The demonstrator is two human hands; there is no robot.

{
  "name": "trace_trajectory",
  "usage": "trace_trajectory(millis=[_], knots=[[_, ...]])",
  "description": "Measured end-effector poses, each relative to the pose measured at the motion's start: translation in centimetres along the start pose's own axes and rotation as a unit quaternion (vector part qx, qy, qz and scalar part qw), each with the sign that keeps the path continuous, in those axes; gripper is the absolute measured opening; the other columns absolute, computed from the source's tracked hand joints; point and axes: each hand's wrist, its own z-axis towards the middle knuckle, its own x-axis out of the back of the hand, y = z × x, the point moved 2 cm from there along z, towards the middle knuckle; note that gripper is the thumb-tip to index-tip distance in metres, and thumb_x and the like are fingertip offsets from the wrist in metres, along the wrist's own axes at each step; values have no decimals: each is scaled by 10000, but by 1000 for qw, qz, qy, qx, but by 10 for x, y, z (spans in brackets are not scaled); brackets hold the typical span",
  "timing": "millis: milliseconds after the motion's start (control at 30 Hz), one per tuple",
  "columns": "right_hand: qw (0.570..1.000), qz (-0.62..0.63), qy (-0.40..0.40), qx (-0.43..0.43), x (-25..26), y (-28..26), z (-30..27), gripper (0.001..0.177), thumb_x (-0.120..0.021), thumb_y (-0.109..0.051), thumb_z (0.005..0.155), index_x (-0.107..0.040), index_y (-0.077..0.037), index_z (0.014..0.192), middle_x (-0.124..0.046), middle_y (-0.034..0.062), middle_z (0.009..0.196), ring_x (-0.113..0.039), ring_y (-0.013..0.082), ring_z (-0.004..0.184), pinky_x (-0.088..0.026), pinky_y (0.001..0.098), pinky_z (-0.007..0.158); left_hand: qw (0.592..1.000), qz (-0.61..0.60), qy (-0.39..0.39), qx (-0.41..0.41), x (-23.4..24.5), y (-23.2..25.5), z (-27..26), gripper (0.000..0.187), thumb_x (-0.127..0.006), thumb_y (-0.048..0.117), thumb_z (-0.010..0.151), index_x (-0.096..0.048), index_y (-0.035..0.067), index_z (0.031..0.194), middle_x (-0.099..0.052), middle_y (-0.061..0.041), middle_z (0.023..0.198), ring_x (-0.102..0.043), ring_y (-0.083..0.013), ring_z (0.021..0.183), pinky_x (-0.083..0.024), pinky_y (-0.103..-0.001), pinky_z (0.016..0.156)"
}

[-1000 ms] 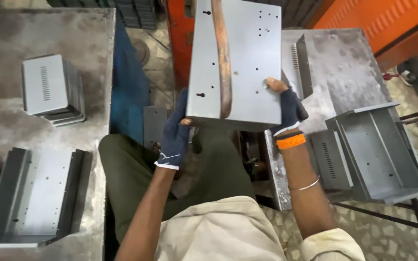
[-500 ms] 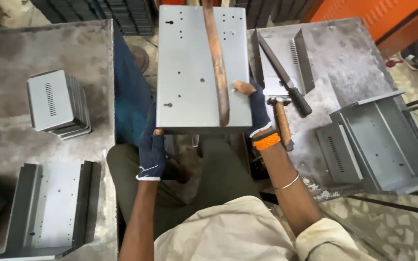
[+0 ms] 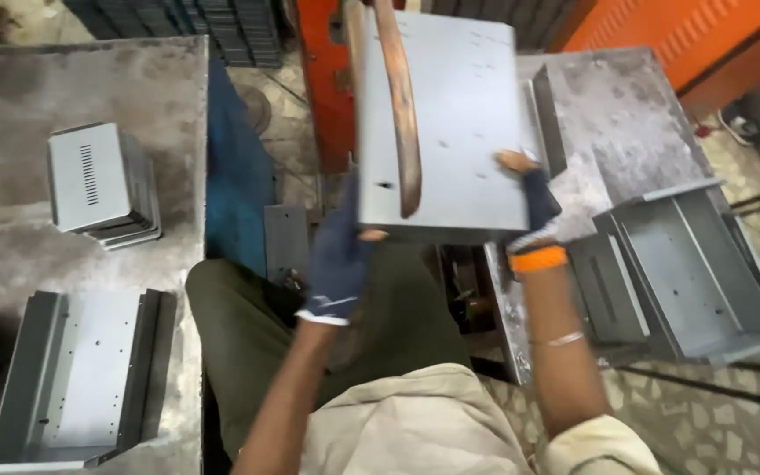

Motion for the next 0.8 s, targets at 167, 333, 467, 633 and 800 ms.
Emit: trace_trajectory(millis=[167,333,467,633,800], knots=[[845,275,87,-451,32,-7,7,388,-747,-332,810,-740,-115,1133,-728,85,959,-659,205,849,-498,345,893,998,24,-33,-51,-16,28,-1,678,-729,234,945,-450,65,1541,-662,-235,1315,-647,-453,1127,-528,-505,959],[919,180,36,-349,26,-20,-22,356,-518,-258,957,-676,-94,1231,-688,96,1187,-592,187,1098,-423,349,1036,983,-92,65,148,-35,35,-7,825,-820,187,861,-387,192,1564,-610,-149,1403,-594,-356,1242,-498,-446,1055],[836,280,132,-452,-8,-49,-32,279,-584,-191,999,-701,55,1061,-779,162,963,-782,215,891,-630,285,834,859,-142,44,491,-64,5,-7,766,-560,561,949,-231,335,1603,-447,11,1598,-500,-322,1391,-371,-446,1219],[968,-250,-27,-3,-52,-104,0,478,-726,-303,954,-634,-136,1392,-621,112,1388,-541,306,1328,-418,442,1149,960,-130,106,226,-26,-13,35,777,-828,588,780,-540,221,1401,-628,-127,1298,-610,-344,1237,-464,-468,1050],[880,-406,-207,-135,-63,-84,49,313,-608,-582,1008,-742,-340,861,-713,-42,755,-714,275,885,-584,437,834,966,-173,-21,189,-25,-21,56,656,-911,463,737,-654,224,1290,-658,-107,1124,-646,-301,1096,-495,-456,963]])
